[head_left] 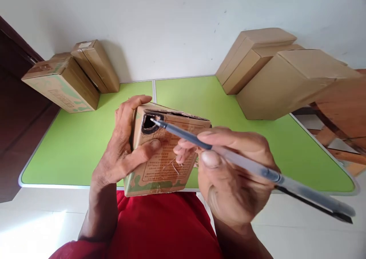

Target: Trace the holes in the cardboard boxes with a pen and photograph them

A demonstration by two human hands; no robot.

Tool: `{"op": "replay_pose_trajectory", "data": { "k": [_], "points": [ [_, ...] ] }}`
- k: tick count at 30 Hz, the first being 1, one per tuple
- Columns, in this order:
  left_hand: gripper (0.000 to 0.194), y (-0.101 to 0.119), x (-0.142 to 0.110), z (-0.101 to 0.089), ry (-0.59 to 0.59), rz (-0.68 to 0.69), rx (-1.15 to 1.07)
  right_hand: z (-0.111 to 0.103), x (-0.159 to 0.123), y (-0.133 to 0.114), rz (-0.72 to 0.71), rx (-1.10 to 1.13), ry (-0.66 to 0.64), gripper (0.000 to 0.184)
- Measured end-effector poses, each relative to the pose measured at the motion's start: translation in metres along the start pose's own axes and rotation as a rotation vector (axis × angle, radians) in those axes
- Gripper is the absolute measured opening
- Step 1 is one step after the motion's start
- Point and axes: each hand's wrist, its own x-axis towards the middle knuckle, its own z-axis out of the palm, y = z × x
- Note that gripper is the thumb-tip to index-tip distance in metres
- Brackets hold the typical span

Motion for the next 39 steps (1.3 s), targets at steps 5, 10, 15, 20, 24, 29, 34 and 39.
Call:
{"op": "replay_pose_trajectory", "data": {
  "k": [5,10,15,20,24,29,34,39],
  "points": [
    [0.069,-0.004,-0.006,-0.005,-0.042,0.001,-0.002,0.010,-0.005,0.012,-0.076,-0.131,0.000,0.013],
    [0.067,-0.005,-0.008,-0.007,-0.039,0.040,0.018,0.014,-0.006,0.012,-0.050,-0.194,-0.027,0.012],
    [0.068,-0.002,-0.012,-0.007,0.004,0.009,0.059,0.015,-0.007,0.012,-0.071,-0.267,-0.058,0.012],
    [0.069,-0.004,-0.016,-0.007,0.004,0.017,0.061,0.015,-0.007,0.012,-0.100,-0.300,-0.048,0.010],
    [0.069,-0.009,-0.016,-0.009,-0.002,0.032,0.027,0.013,-0.007,0.012,-0.082,-0.289,-0.013,0.010],
    [0.070,-0.012,-0.016,-0.008,0.008,0.040,0.016,0.009,-0.005,0.012,-0.059,-0.223,0.075,0.011],
    [0.073,-0.011,-0.019,-0.005,0.021,-0.074,-0.027,0.007,-0.002,0.018,-0.085,-0.208,0.170,0.011],
    [0.074,-0.009,-0.020,-0.001,0.034,-0.096,-0.039,0.015,0.000,0.014,-0.061,-0.218,0.203,0.008]
  ]
}}
